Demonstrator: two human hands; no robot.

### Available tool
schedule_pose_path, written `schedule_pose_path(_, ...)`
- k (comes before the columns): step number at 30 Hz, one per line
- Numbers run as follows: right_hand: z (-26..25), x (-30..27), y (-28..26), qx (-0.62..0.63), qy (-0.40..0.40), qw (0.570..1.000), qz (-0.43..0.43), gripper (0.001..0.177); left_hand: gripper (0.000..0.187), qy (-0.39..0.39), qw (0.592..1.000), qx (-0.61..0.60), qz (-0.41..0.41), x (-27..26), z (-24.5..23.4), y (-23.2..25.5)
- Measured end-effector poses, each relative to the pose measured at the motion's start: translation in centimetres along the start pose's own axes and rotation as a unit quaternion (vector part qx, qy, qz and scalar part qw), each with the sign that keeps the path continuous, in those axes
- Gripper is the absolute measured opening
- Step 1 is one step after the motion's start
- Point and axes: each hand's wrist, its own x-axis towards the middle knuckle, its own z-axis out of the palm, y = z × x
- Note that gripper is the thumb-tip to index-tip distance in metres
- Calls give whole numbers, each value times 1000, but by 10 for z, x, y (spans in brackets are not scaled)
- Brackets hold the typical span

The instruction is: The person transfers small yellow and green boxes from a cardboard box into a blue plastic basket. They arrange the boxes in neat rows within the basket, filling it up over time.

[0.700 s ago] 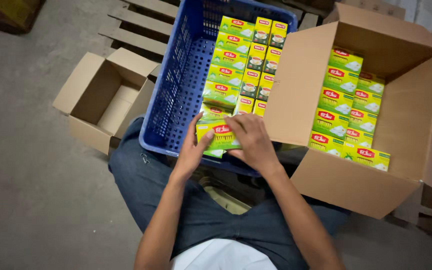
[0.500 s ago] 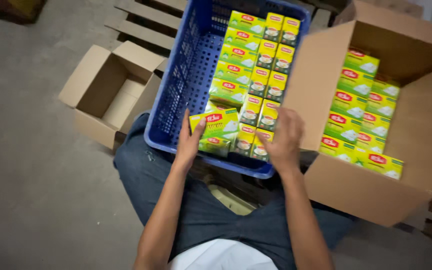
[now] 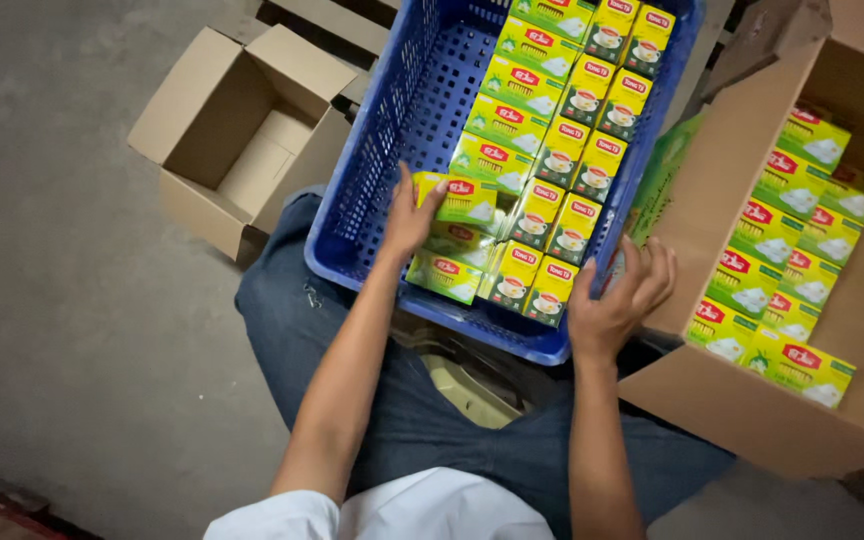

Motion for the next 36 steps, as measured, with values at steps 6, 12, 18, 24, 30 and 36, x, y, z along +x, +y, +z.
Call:
schedule_pose_path(6, 7, -1, -1, -12, 36, 999, -7, 37, 98, 4, 996, -87, -16, 38, 23, -19)
schedule_pose_path(12, 20, -10, 5, -49, 36, 998, -28, 33, 84, -37, 988, -134, -71, 35, 26, -14)
schedule_pose_path(18, 31, -21, 11, -63, 29, 997, -24, 33, 81, -77, 988, -69, -112, 44, 40, -18)
schedule_pose_path(24, 33, -23, 9, -65, 18, 998, -5, 31, 79, -82, 991, -61, -86, 31, 53, -3)
schedule_pose_path(30, 35, -27, 13, -60, 11, 998, -4, 32, 81, -114, 993, 7, -32, 28, 45, 5)
schedule_pose_path(36, 33, -23, 9, -57, 3, 998, 0, 32, 73, -120, 992, 12, 39, 10, 29, 31)
